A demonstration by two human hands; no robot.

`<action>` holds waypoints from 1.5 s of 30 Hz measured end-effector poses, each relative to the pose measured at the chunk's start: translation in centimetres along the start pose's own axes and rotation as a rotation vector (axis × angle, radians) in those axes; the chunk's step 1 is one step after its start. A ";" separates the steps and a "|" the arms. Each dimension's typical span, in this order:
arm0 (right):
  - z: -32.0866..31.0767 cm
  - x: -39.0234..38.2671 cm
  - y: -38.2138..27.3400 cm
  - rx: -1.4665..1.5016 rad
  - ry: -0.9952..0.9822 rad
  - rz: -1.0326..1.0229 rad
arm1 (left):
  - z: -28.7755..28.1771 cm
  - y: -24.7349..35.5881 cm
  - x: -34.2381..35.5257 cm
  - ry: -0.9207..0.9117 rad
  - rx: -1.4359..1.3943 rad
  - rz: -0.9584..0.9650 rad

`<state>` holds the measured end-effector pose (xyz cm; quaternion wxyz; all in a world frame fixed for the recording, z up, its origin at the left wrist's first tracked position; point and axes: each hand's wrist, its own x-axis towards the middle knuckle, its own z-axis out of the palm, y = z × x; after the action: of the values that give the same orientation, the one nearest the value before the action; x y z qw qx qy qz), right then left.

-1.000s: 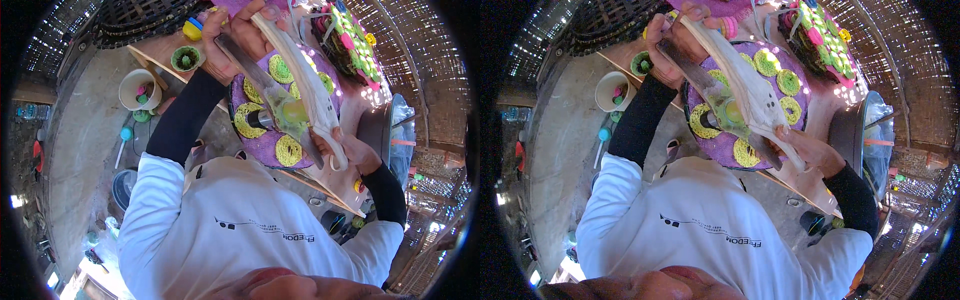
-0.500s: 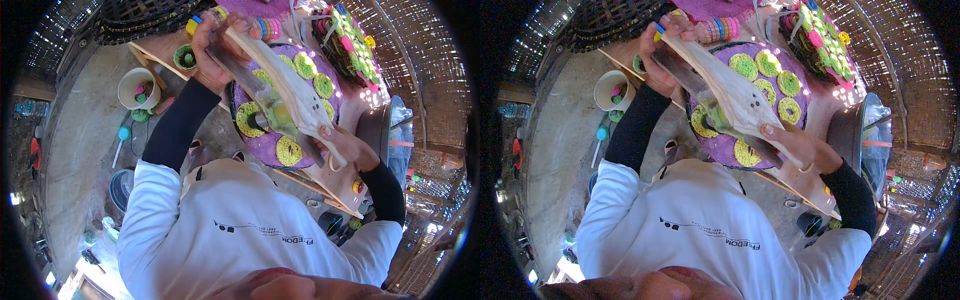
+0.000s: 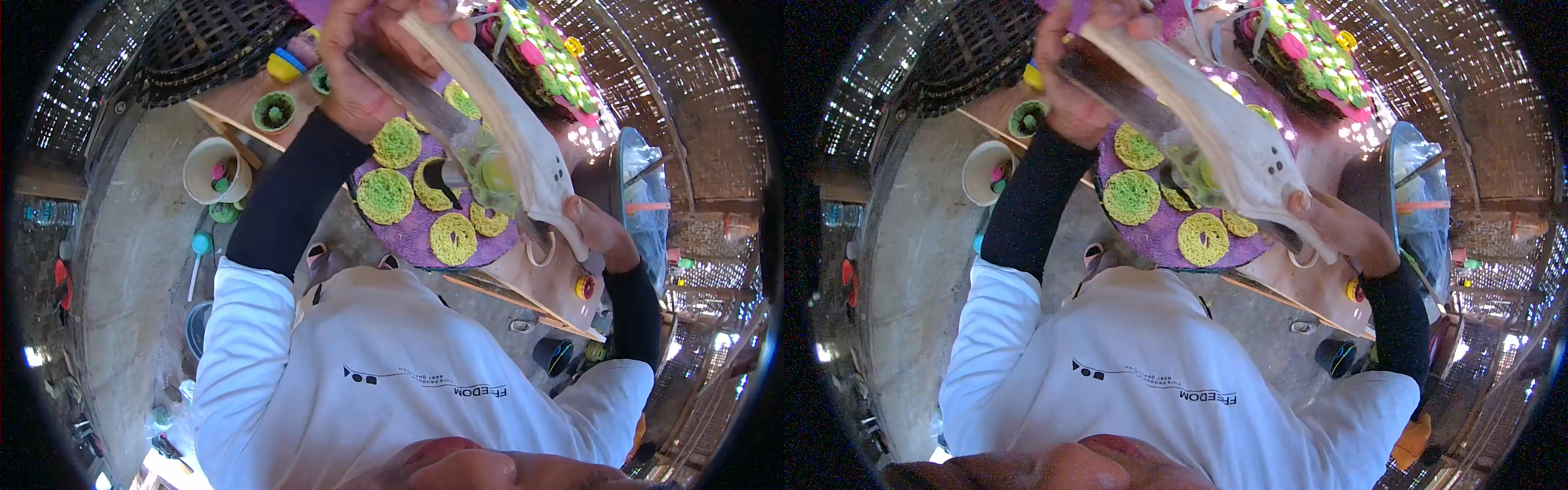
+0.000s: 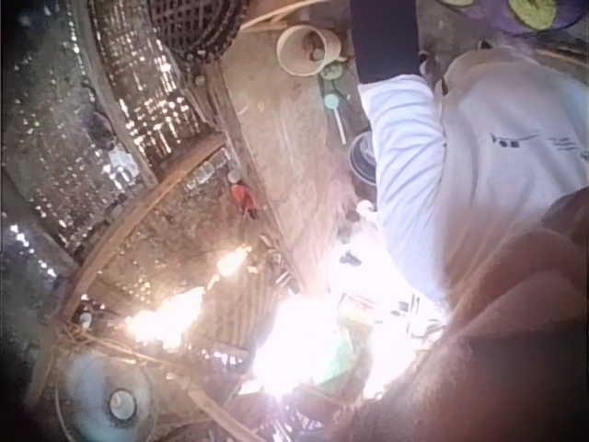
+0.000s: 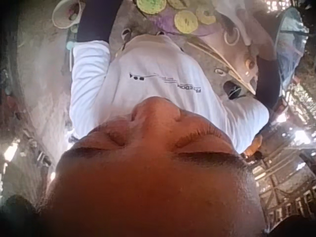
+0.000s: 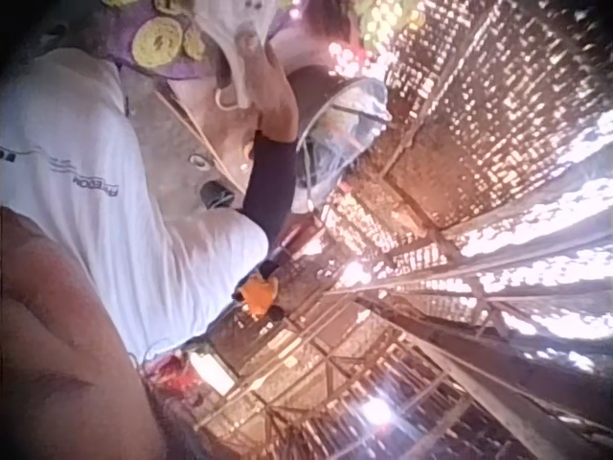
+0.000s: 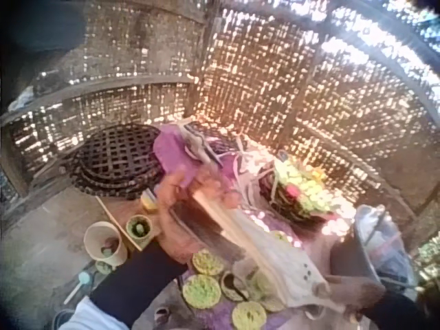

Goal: The person prepares colorful food rings by applying a yellow paste using a wooden tool and placing them onto a purple circular base.

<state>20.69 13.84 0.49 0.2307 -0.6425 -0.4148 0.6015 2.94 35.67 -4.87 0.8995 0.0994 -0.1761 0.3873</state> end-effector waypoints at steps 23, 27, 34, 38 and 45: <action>-2.8 2.0 3.2 -0.016 0.189 -0.065 | -4.3 -2.5 5.0 -0.234 0.108 -0.214; -4.7 2.3 3.4 0.091 0.196 0.070 | -4.0 -4.7 7.2 -0.074 0.102 -0.193; -5.5 5.0 5.7 0.029 0.327 -0.017 | -10.7 -5.6 9.2 0.052 0.140 -0.230; -6.1 5.1 6.1 0.030 0.259 0.061 | -11.1 -5.7 8.9 -0.080 0.100 -0.299; -7.1 5.6 6.2 -0.034 0.299 0.043 | -12.4 -6.3 9.4 -0.095 0.041 -0.269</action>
<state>28.68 16.42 -6.46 0.2660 -0.7374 -0.3719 0.4971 16.51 41.54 -12.84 0.9317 0.1587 -0.1958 0.2616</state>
